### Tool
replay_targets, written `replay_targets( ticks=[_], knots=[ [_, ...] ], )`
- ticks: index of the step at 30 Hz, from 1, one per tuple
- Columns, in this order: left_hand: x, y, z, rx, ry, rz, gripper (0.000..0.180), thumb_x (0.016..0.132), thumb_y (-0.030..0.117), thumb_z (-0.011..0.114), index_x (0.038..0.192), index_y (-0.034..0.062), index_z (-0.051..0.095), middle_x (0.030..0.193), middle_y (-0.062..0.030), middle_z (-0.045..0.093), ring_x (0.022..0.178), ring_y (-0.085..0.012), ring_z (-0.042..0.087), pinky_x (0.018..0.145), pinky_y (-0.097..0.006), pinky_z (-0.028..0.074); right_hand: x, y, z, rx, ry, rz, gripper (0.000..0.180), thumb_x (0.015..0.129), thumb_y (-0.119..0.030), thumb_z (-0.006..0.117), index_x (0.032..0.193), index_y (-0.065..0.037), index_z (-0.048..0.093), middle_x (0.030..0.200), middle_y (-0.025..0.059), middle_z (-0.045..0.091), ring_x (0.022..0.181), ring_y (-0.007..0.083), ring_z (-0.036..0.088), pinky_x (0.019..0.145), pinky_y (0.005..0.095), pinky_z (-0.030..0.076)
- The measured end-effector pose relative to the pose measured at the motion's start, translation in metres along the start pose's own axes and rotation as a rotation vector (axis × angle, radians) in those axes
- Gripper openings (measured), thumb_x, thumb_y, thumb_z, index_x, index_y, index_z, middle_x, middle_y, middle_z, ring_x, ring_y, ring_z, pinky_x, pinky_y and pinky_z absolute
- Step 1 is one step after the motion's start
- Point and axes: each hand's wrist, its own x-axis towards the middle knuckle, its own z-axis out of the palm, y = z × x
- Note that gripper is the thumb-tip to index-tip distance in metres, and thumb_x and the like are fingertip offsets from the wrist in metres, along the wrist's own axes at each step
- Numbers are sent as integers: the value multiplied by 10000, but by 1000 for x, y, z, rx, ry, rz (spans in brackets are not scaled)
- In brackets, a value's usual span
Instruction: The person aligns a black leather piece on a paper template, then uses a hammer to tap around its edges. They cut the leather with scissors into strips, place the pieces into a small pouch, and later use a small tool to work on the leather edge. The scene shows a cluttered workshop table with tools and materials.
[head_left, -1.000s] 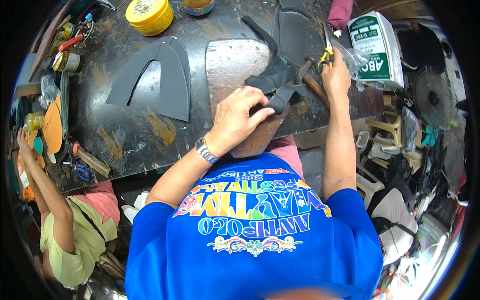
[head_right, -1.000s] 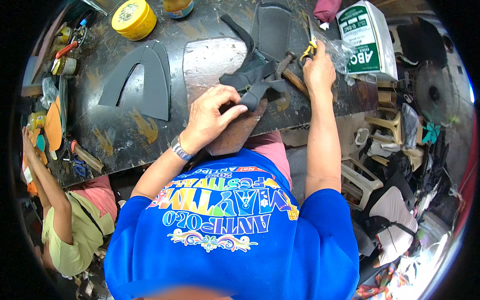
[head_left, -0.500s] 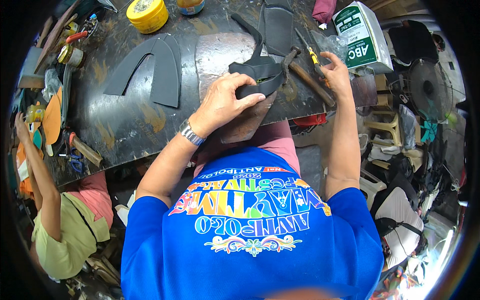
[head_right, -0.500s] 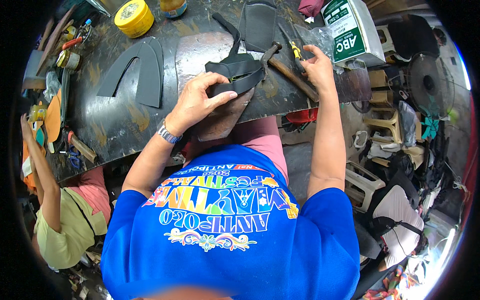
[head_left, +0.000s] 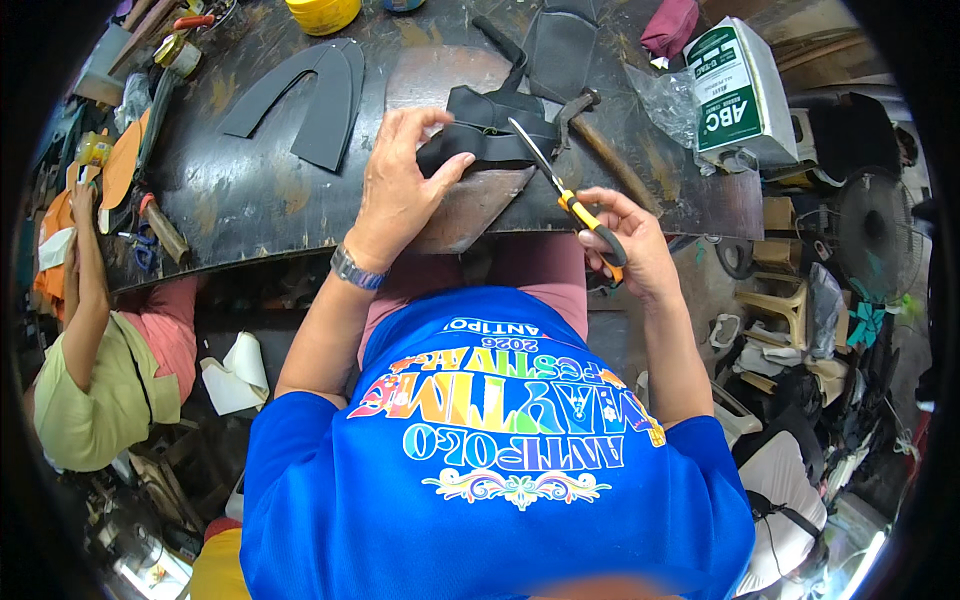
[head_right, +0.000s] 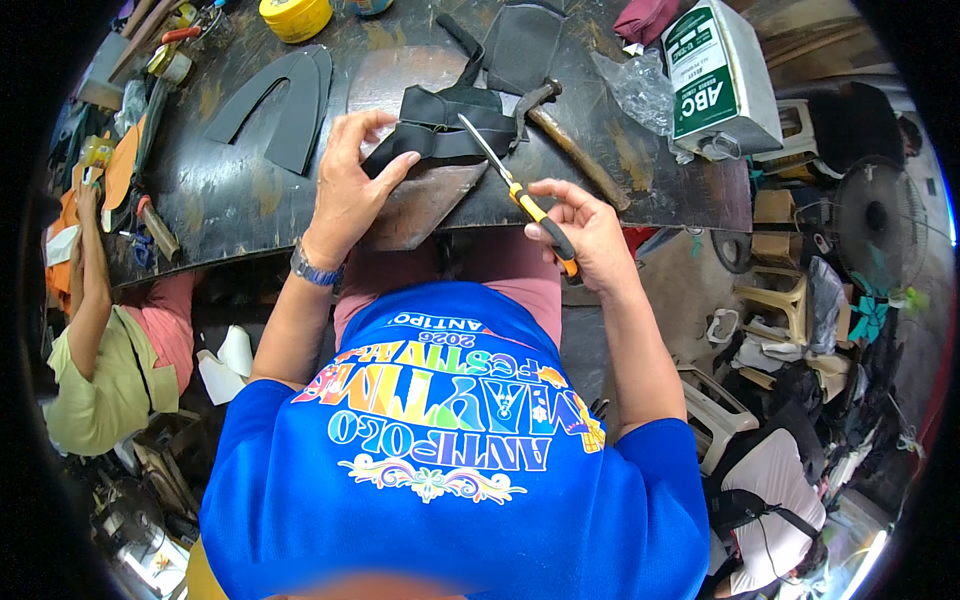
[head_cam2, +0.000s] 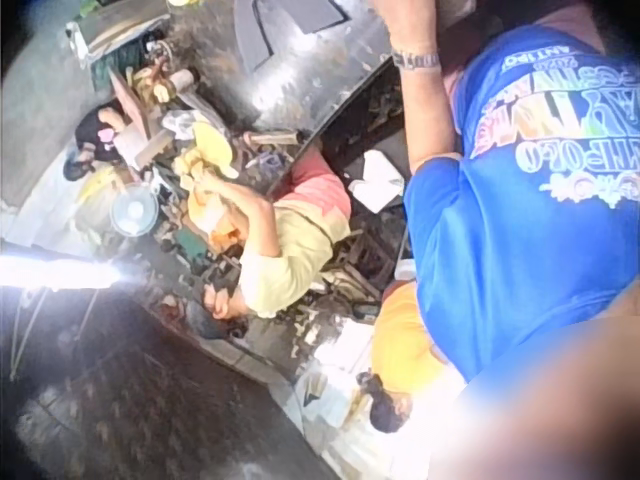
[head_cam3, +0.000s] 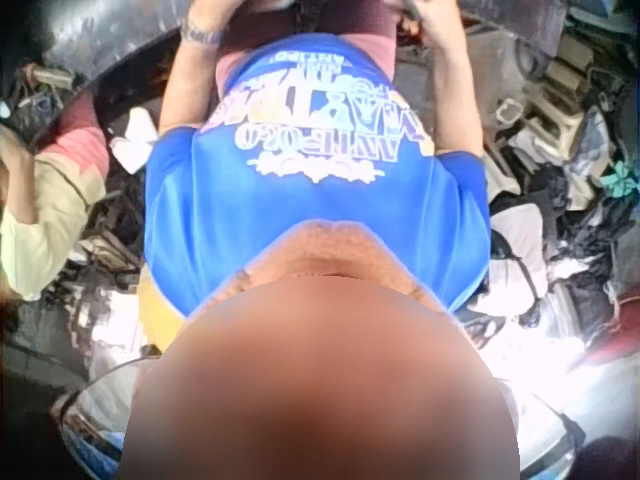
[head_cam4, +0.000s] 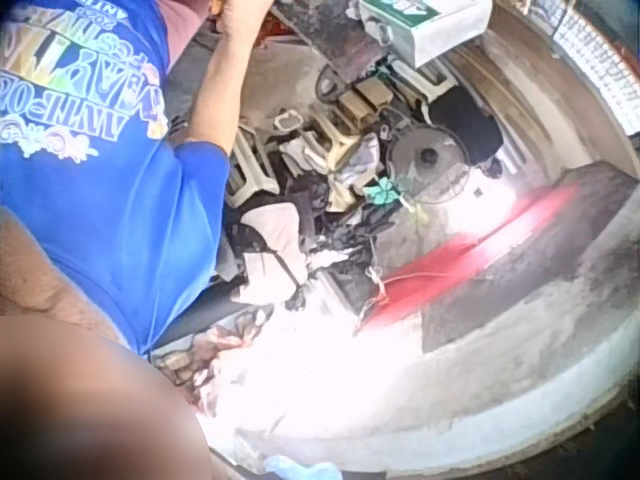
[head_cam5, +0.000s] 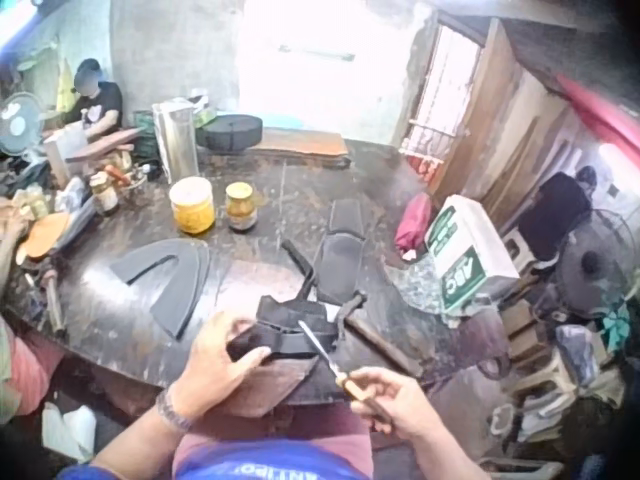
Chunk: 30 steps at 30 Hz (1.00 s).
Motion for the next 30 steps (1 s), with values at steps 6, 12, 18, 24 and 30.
replay_targets(
  ticks=[6, 12, 18, 24, 30],
  knots=[
    [-17, 4, -2, 297, -213, -8, 232, 836, 278, 784, 940, 73, 752, 805, -78, 626, 795, -243, 619, 727, -365, 496, -12, 21, 3, 52, -37, 58, 467, 796, -45, 810, 1227, -4, 634, 698, 16, 611, 526, 83, 586, 462, 205, 413],
    [0, -1, 9, 226, -191, -239, 413, 845, 361, 774, 1165, 105, 730, 762, -80, 679, 706, -270, 662, 659, -390, 519, -11, 21, 11, 30, -33, 62, 436, 813, -45, 795, 1214, 7, 631, 685, 9, 601, 485, 82, 569, 416, 215, 400],
    [31, -17, 24, -412, -174, -478, 521, 902, 311, 761, 1244, -65, 648, 640, -16, 638, 513, -46, 544, 489, -229, 432, -12, 20, 13, -52, -39, 77, 526, 816, -58, 796, 1302, -14, 600, 766, 15, 618, 527, 73, 565, 475, 209, 409],
    [58, -38, 40, -425, -91, -488, 400, 892, 302, 776, 1137, -10, 728, 637, 3, 630, 489, -37, 516, 457, -218, 400, -17, 16, 18, -29, -87, 5, 610, 791, -36, 800, 1362, -17, 586, 781, 5, 602, 555, 62, 560, 494, 206, 437],
    [61, -40, 45, -414, 14, -231, 231, 918, 237, 746, 1020, 30, 748, 743, 8, 660, 658, -31, 588, 615, -201, 459, -16, 15, 32, 367, -96, -82, 648, 837, -43, 773, 1431, -16, 516, 841, 53, 609, 586, 100, 573, 473, 212, 444]
  ],
)
